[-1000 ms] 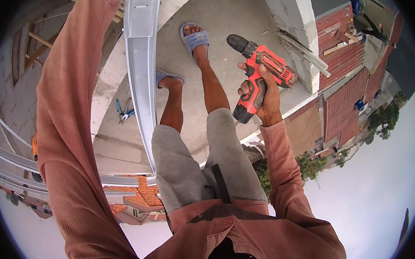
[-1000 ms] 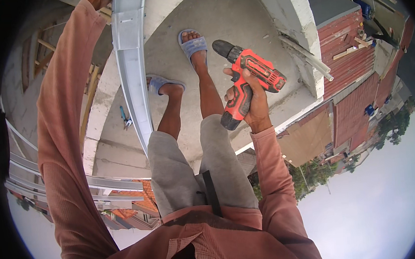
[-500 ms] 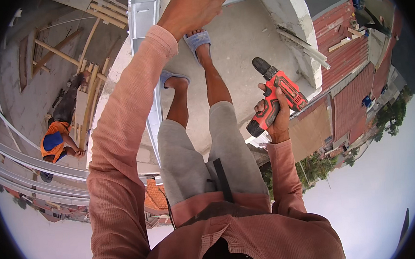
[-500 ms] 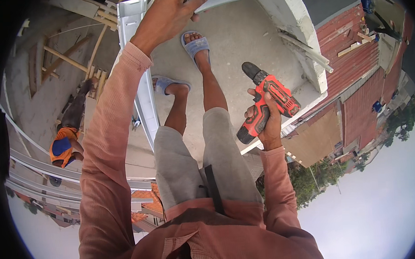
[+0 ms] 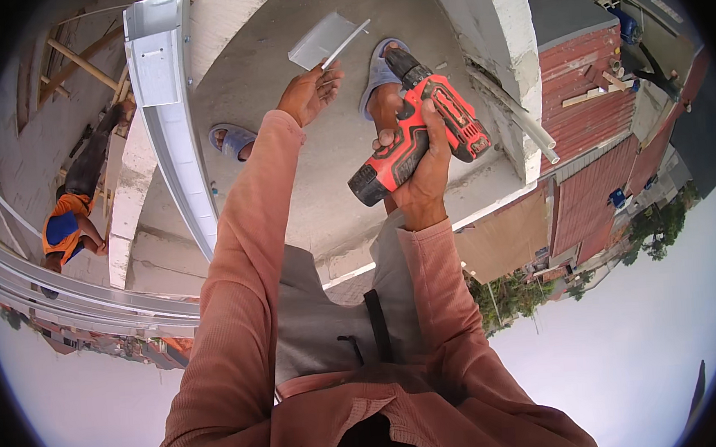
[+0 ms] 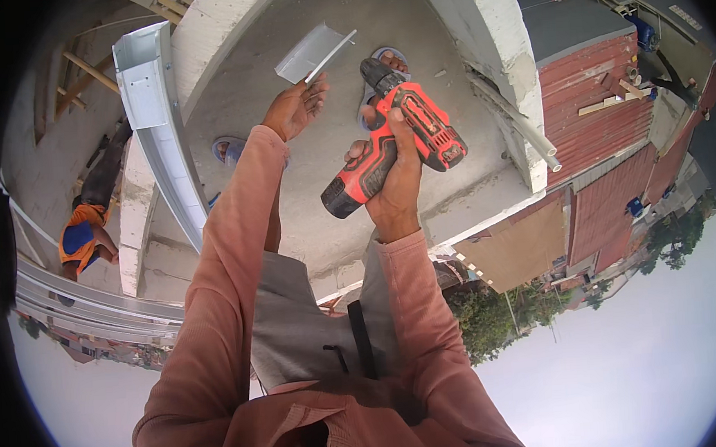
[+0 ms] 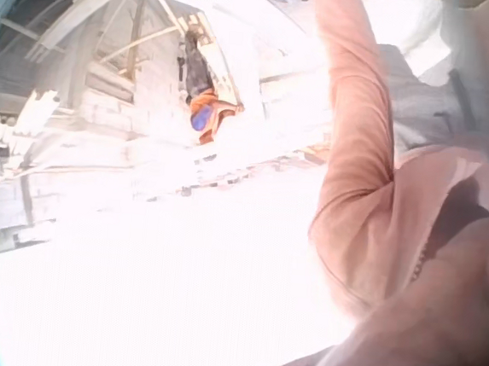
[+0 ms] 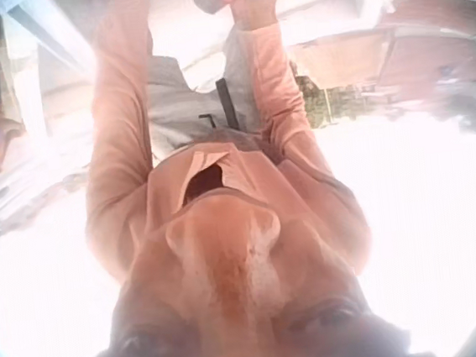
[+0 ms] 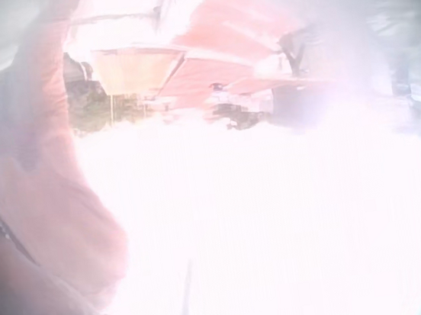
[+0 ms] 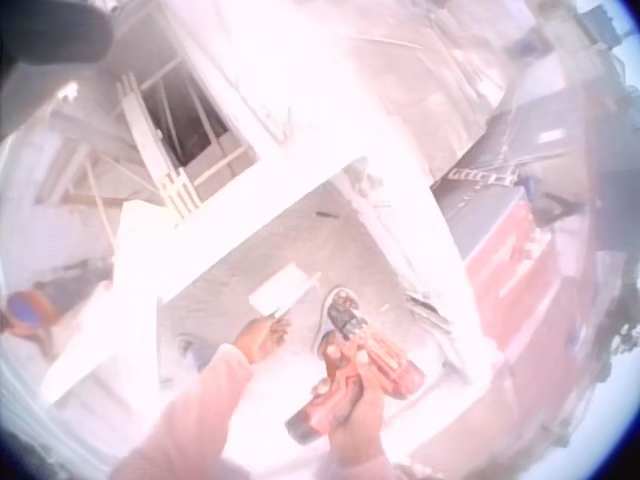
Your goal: The person installs metal studs for a structural frame. They position a metal stud, mark it with a pen, use an electric drill to drive screws into the metal, and cut a metal piece using snips.
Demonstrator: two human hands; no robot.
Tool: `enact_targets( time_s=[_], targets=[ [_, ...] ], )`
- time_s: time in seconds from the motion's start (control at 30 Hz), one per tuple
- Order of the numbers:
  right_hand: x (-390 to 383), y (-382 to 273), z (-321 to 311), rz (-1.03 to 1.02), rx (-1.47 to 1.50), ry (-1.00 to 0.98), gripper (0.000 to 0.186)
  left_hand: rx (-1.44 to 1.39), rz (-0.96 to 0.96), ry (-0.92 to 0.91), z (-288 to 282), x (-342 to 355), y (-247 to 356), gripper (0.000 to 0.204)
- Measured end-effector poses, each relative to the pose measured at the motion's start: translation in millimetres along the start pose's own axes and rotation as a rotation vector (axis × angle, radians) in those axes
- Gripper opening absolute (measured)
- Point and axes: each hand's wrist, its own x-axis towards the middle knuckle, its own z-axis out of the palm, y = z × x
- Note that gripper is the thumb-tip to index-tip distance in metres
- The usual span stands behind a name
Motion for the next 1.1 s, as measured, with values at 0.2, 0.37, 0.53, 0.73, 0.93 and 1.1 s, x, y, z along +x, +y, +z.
enact_targets(
  time_s=[0.2, 0.37, 0.53, 0.73, 0.93, 1.1],
  targets=[
    [53.8, 22.6, -17.5, 0.130, -0.195, -0.028, 0.050, 0.035, 0.084, 0.196, -39.9, 98.2, -20.4, 0.045],
    [77.2, -1.1, -33.2, 0.173, -0.247, -0.037, 0.049, -0.001, 0.031, 0.476, -51.8, 105.7, -48.4, 0.063],
    [92.3, -22.8, -33.4, 0.115, -0.188, -0.020, 0.035, 0.934, 0.418, 1.016, -30.8, 98.7, -55.4, 0.062],
    [97.2, -26.1, -46.9, 0.147, -0.085, -0.016, 0.033, 1.374, 1.011, 0.745, 49.8, 108.7, 12.1, 0.046],
    [104.0, -28.0, -56.4, 0.158, -0.104, -0.006, 0.051, 1.646, 1.430, 0.599, 114.1, 206.2, 78.9, 0.038],
    [96.9, -36.1, -39.4, 0.126, -0.101, 0.001, 0.037, 2.074, 1.529, 0.747, 96.4, 252.6, 121.0, 0.042]
  ],
)
